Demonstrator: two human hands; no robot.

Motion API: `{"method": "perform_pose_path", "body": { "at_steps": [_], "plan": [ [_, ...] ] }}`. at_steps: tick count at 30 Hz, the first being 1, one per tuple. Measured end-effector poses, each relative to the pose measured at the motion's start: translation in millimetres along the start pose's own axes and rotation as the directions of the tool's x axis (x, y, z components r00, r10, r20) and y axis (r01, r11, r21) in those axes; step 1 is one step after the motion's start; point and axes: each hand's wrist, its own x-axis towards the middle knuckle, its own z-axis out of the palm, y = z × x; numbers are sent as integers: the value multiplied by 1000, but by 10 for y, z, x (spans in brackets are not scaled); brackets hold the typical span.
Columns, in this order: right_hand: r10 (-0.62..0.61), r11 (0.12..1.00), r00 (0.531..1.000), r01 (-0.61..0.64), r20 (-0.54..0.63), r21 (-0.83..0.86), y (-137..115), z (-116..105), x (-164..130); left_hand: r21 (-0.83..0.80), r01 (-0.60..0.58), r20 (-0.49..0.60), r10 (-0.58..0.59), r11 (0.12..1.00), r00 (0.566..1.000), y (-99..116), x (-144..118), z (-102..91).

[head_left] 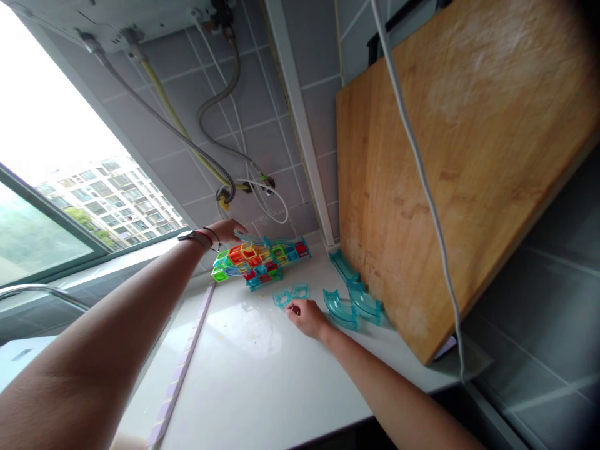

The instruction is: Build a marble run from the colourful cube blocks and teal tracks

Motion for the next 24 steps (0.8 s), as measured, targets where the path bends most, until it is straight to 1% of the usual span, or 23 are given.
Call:
{"method": "perform_pose_path", "body": {
  "at_steps": [10, 14, 17, 19, 21, 23, 24],
  "plan": [
    [-13, 1000, 1000, 13, 9, -8, -8, -7, -7, -40, -8, 8, 9, 999, 1000, 77, 5, 64],
    [-23, 1000, 1000, 23, 2, -12, 7, 9, 2, -73, -8, -15, 7, 997, 1000, 97, -24, 66],
    [-28, 1000, 1000, 28, 12, -6, 19, 8, 10, -114, 4, -48, -10, 994, 999, 90, -37, 30],
    [-29, 1000, 999, 29, 16, -1, 31, 4, 17, -150, 17, -98, -32, 989, 995, 91, -64, -15],
    [-28, 1000, 1000, 27, 10, 9, 39, 5, 18, -195, 17, -180, -52, 981, 982, 140, -150, -41],
    [-28, 999, 1000, 28, -1, 28, 35, 16, 4, -249, -11, -287, -62, 969, 956, 278, -341, 7],
    [-29, 999, 1000, 29, -6, 42, 26, 23, -9, -284, -36, -341, -66, 958, 938, 386, -484, 80]
  ]
}}
